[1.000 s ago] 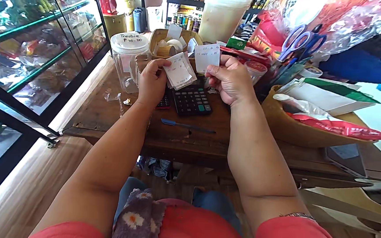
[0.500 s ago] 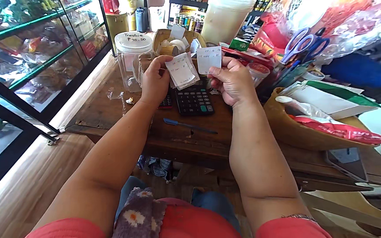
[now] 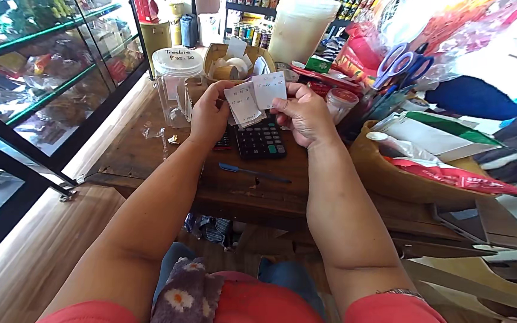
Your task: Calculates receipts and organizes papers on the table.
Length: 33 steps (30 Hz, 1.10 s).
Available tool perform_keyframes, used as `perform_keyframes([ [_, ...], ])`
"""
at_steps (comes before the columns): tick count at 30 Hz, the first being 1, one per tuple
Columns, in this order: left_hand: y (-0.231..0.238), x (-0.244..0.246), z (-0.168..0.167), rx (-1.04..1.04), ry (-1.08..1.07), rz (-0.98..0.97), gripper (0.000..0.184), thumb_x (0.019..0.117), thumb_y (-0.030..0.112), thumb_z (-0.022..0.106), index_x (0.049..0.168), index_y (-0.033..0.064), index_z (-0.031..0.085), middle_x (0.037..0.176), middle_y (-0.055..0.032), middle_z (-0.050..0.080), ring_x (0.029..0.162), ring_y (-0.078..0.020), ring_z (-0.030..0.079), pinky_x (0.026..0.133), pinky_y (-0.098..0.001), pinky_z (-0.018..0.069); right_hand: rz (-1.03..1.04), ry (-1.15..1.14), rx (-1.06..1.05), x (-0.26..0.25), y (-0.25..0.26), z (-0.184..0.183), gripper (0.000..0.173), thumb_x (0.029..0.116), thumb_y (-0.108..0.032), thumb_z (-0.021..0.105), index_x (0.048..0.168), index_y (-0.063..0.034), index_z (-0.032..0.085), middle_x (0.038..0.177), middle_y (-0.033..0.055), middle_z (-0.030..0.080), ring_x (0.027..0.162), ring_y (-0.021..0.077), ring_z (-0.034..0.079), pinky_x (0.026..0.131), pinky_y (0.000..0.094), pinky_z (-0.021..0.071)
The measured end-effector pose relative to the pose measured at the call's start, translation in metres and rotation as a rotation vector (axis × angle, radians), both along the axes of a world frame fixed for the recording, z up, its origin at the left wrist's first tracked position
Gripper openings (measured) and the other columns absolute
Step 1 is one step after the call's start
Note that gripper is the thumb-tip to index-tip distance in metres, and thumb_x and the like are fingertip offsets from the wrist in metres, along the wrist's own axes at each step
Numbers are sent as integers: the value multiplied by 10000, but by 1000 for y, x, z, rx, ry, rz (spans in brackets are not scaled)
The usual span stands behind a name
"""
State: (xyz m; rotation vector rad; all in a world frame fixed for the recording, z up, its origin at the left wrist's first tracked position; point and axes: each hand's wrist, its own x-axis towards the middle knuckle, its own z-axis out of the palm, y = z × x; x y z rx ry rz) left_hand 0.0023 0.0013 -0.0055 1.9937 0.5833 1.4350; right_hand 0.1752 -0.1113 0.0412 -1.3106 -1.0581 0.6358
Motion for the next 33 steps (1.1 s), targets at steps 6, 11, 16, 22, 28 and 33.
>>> perform_keyframes([
  [6,1,-1,0,9,22,-17,364,997,17,567,1360,23,600,1110,-99,702,921,-94,676,851,-266,555,40,-57,1,-8,3,-3,415,920,-14,711,1301,-36,546,890,21,705,622,43,629,558,174,524],
  [11,3,0,-1,-44,-8,-18,387,995,15,576,1382,11,578,1115,-114,699,940,-96,682,863,-262,562,-176,99,236,16,-3,6,309,1004,-81,617,1297,-61,519,859,-4,665,625,59,609,586,201,533],
  [16,4,0,0,-87,-40,-31,400,990,5,584,1389,6,563,1098,-111,696,925,-88,685,850,-254,569,-259,253,278,23,0,8,270,1034,-100,594,1288,-108,505,836,5,651,598,64,597,557,193,522],
  [22,-1,-1,3,-56,102,6,491,994,20,567,1479,33,492,1137,-133,696,925,-137,689,855,-304,564,-19,-47,44,-1,5,-4,524,961,-56,668,1442,-45,462,908,22,685,641,61,618,577,196,523],
  [28,-2,-1,2,17,186,-10,587,1016,40,543,1579,95,387,1135,-142,706,895,-167,698,842,-339,570,42,-134,-42,-17,10,-13,608,898,-5,731,1449,-20,477,924,79,712,646,79,661,575,195,542],
  [33,0,0,-3,137,177,49,459,1003,-7,504,1435,106,612,1240,-182,689,1085,-248,677,959,-388,529,52,-170,-77,-22,12,-17,631,887,13,739,1462,-32,483,1024,112,701,629,81,649,566,194,544],
])
